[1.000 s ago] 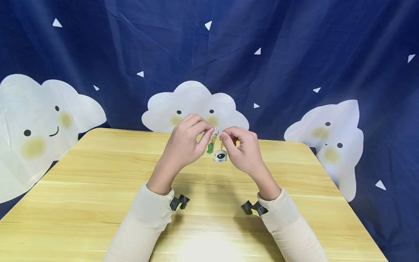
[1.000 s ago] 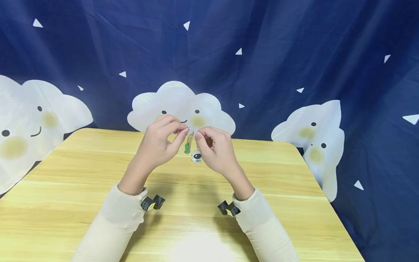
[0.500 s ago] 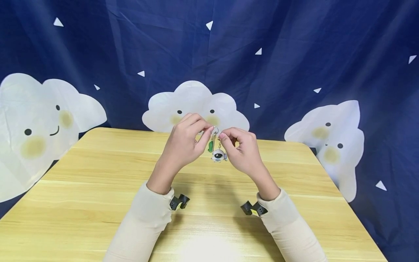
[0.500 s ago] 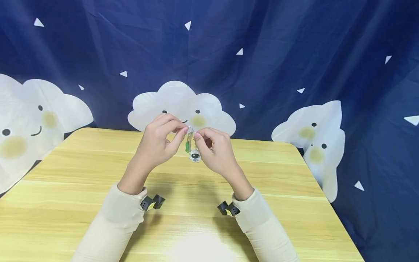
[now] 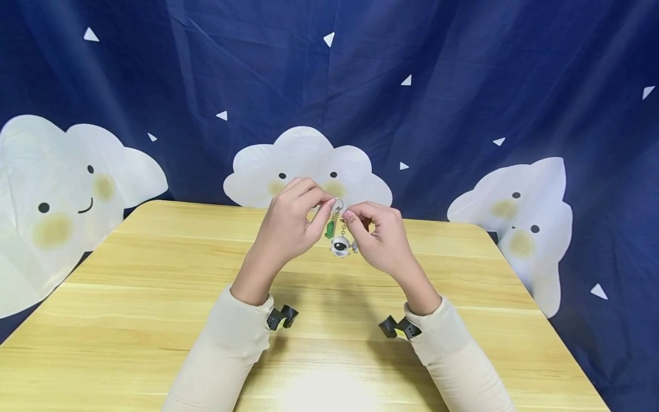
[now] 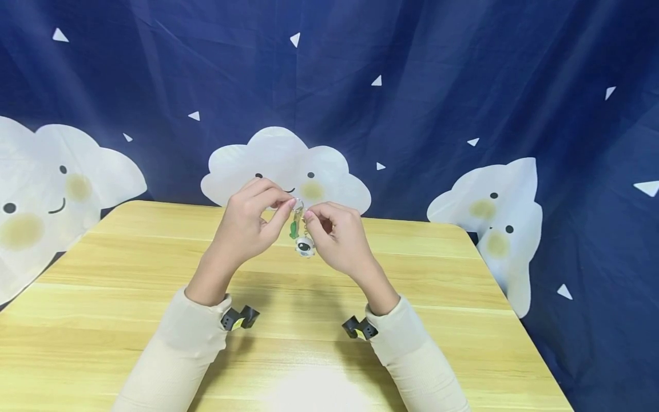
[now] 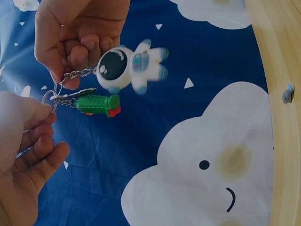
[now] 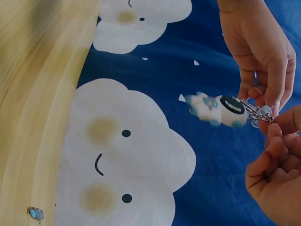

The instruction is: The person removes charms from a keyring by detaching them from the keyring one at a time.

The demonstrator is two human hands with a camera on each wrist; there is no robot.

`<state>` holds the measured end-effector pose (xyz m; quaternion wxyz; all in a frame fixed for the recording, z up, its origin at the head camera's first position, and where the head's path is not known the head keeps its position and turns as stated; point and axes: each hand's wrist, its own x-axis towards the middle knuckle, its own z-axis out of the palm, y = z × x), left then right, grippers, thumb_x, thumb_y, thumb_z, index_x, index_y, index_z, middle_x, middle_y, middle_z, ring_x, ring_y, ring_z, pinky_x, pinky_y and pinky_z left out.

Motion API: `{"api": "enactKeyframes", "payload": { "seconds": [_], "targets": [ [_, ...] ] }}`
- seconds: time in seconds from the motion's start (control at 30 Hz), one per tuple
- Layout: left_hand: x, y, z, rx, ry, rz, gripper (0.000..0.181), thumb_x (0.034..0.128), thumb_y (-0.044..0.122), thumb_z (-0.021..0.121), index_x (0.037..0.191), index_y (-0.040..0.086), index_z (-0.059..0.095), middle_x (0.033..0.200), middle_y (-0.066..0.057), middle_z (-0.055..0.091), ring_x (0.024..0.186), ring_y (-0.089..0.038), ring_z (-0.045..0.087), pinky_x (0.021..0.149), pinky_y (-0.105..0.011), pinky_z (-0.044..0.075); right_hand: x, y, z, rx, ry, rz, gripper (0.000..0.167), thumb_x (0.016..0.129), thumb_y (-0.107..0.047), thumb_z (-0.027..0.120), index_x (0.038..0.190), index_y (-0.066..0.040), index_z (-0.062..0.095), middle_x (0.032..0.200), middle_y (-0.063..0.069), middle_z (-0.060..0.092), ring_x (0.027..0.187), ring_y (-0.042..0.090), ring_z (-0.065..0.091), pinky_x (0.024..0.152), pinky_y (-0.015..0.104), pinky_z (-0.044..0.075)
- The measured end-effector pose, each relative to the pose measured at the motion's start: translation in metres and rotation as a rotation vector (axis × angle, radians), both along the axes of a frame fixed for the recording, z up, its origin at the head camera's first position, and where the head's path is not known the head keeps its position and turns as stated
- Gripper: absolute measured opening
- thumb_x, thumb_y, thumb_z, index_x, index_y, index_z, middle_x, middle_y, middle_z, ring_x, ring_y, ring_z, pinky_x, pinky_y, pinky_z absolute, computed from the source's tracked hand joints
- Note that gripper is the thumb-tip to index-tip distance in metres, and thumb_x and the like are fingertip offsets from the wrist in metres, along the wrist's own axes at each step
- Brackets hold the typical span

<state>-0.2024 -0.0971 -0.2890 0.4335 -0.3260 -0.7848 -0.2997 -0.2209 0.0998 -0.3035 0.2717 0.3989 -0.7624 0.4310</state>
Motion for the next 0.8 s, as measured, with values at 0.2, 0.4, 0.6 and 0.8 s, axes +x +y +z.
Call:
{"api": "enactKeyframes", "payload": {
  "seconds": [0.2,0.4,0.6,0.8],
  "targets": [
    [-0.0001,0.0001,-0.0005,0.005,-0.002,-0.002,0.011,0.0959,0.006,0.066,0.089,0.003,0.074,0.088,-0.006,0.067,0.085,-0.022,0.060,0.076,-0.032,0.052,-0.0006,-0.0009,-0.0016,0.020,-0.025,0.031,0.019,0.100,-0.006,0.061,0.085,-0.006,0.074,0.061,-0.008,0.054,0.054,0.011,0.049,0.052,0.026,0.040],
    [-0.0003,-0.0002,-0.0006,0.007,-0.004,-0.002,0.011,0.0962,0.006,0.066,0.089,0.003,0.074,0.088,-0.006,0.067,0.084,-0.022,0.060,0.076,-0.032,0.052,-0.0011,-0.0020,-0.0024,0.021,-0.025,0.037,0.020,0.101,-0.008,0.061,0.086,-0.008,0.074,0.061,-0.009,0.055,0.051,0.008,0.048,0.050,0.027,0.041],
    [-0.0007,0.0000,0.0001,0.002,-0.005,-0.001,0.011,0.0964,0.006,0.066,0.090,0.003,0.074,0.089,-0.006,0.067,0.085,-0.023,0.060,0.076,-0.032,0.053,-0.0011,-0.0013,-0.0018,0.023,-0.024,0.032,0.020,0.102,-0.008,0.061,0.086,-0.008,0.073,0.061,-0.009,0.054,0.053,0.009,0.048,0.051,0.026,0.040],
    [-0.0013,-0.0020,-0.0006,0.003,-0.009,0.010,0.010,0.0958,0.006,0.067,0.091,0.003,0.075,0.089,-0.006,0.067,0.085,-0.023,0.061,0.076,-0.032,0.053,-0.0038,0.0005,-0.0026,0.024,-0.022,0.036,0.020,0.101,-0.007,0.061,0.084,-0.005,0.073,0.063,-0.007,0.055,0.054,0.010,0.048,0.052,0.027,0.040]
  ]
}}
